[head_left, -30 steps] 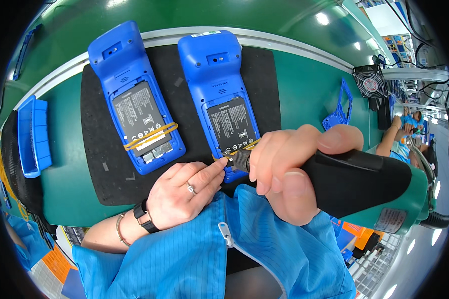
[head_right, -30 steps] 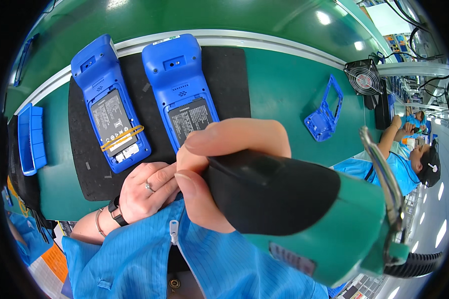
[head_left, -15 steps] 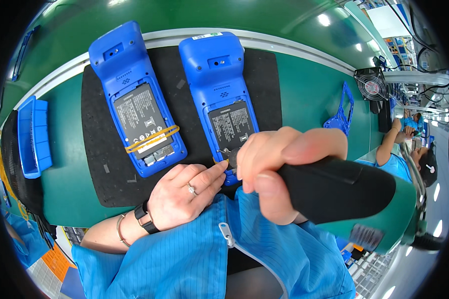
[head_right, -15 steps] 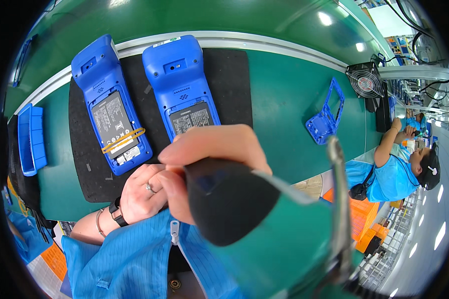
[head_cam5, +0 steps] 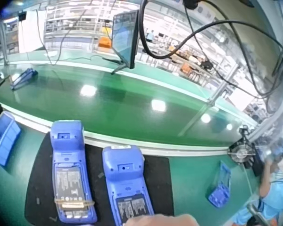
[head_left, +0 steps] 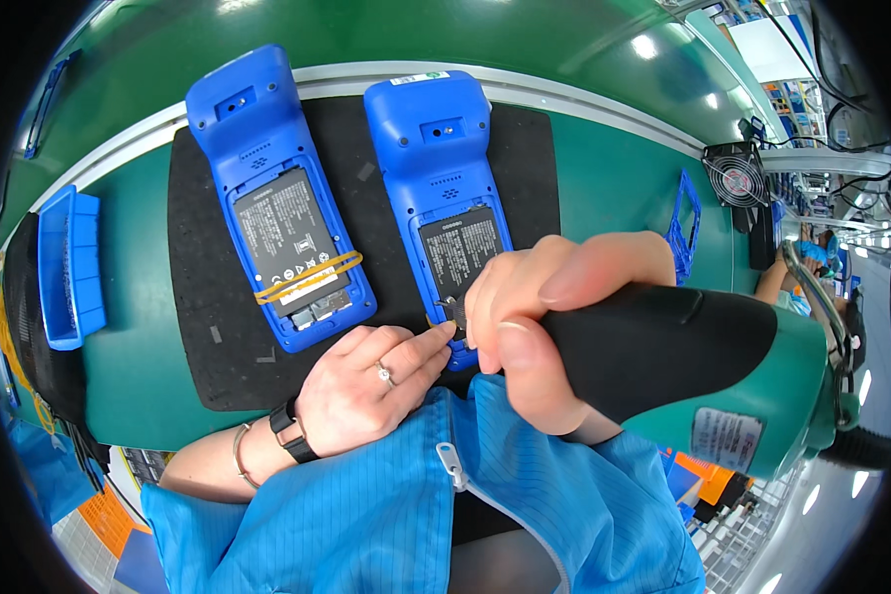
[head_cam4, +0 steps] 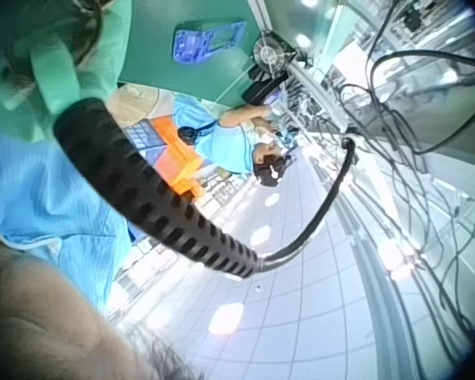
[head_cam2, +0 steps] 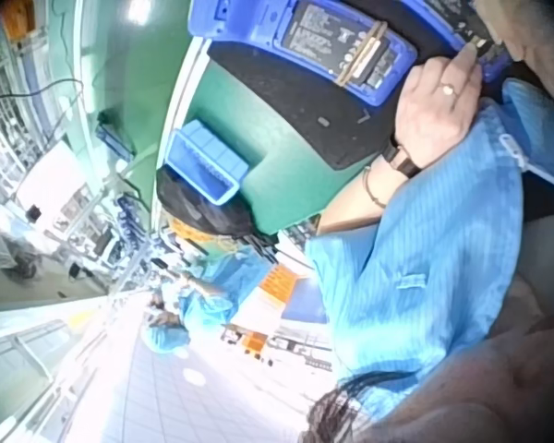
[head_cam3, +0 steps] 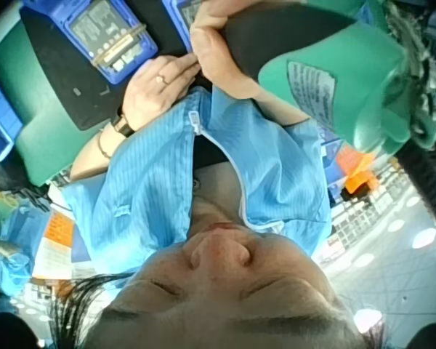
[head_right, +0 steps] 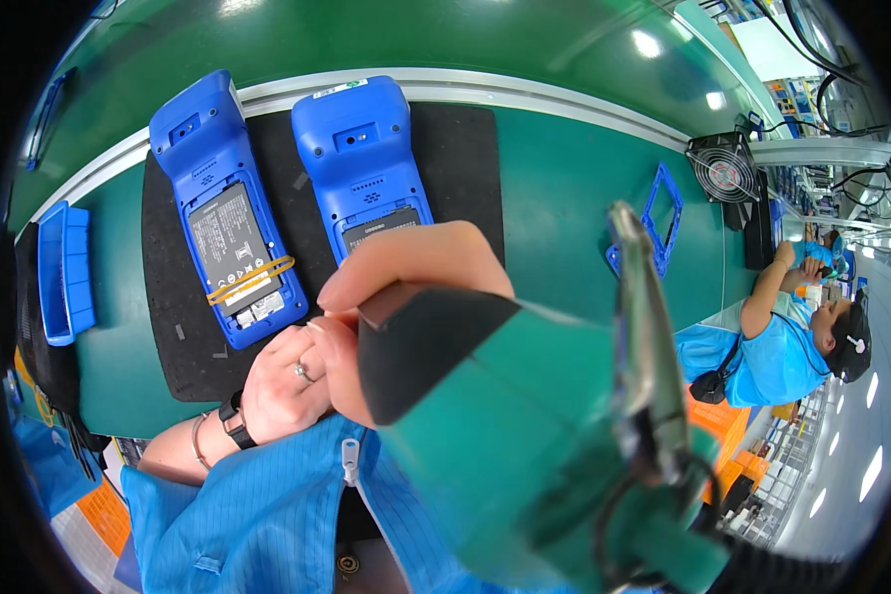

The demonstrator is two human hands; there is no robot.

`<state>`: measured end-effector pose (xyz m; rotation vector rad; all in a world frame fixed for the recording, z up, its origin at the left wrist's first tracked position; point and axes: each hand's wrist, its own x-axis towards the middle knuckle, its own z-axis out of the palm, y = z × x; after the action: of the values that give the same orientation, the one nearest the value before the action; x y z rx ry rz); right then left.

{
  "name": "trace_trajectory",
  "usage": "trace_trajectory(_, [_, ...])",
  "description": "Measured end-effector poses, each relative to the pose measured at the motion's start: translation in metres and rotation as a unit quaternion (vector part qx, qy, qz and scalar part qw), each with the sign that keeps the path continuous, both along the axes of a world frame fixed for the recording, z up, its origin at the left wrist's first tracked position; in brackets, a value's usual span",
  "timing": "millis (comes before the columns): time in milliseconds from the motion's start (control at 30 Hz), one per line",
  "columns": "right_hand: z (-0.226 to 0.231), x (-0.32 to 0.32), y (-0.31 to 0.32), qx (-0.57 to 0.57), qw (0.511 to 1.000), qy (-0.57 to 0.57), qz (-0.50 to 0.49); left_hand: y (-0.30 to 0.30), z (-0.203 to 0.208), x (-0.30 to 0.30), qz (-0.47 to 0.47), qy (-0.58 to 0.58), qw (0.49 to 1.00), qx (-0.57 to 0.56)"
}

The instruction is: The person assembles a handheld electronic device by inserting a rechargeable battery and internal components into a blue device casing, then securing the casing with screws using an electric screwdriver.

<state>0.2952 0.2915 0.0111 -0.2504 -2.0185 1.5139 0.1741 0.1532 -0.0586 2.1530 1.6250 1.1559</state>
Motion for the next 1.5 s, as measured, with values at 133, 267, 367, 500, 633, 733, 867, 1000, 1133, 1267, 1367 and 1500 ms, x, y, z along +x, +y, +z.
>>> trace_trajectory(133, [-0.005,-0.004,-0.003,-0.012,1.0,0.023,-0.002,0.0,0.0,-0.001,0.002,-0.01,1.0,0.009])
trace_trajectory(267, [0.0,-0.002,-0.005,0.014,1.0,0.014,-0.006,-0.001,-0.001,0.001,0.016,0.0,1.0,0.006])
trace_trajectory(367, [0.002,0.001,-0.005,0.021,1.0,0.001,-0.011,-0.002,0.0,0.0,0.0,-0.006,1.0,0.003])
trace_trajectory(500, [0.01,0.007,-0.008,-0.003,0.999,0.011,-0.05,-0.002,-0.005,0.005,0.008,-0.014,1.0,-0.002])
trace_trajectory(633, [0.005,0.007,-0.004,-0.039,0.997,0.052,-0.052,-0.002,-0.007,0.006,0.013,-0.003,1.0,0.003])
trace_trajectory(733, [0.004,0.006,-0.001,-0.066,0.994,0.061,-0.061,-0.002,-0.007,0.005,0.014,-0.003,1.0,-0.001])
trace_trajectory(867, [0.003,-0.002,-0.003,-0.084,0.991,0.093,-0.055,-0.004,-0.005,0.002,0.011,-0.011,1.0,-0.007])
trace_trajectory(1000, [0.015,-0.005,0.001,-0.02,0.995,0.088,-0.041,-0.005,-0.005,0.005,0.056,-0.003,0.998,0.031])
trace_trajectory(1133, [0.027,-0.026,-0.001,-0.003,0.996,0.085,-0.035,-0.006,-0.001,0.001,0.128,0.013,0.992,0.015])
trace_trajectory(1267, [0.03,-0.045,0.016,0.08,0.995,0.003,0.059,-0.01,-0.004,0.0,0.128,0.029,0.991,-0.005])
trace_trajectory(1367, [0.027,-0.06,0.01,0.057,0.996,-0.033,0.06,-0.014,-0.003,-0.003,0.084,0.03,0.996,-0.026])
trace_trajectory(1500, [0.02,-0.071,0.01,0.072,0.996,-0.039,0.041,-0.014,-0.002,-0.005,0.073,0.04,0.996,-0.014])
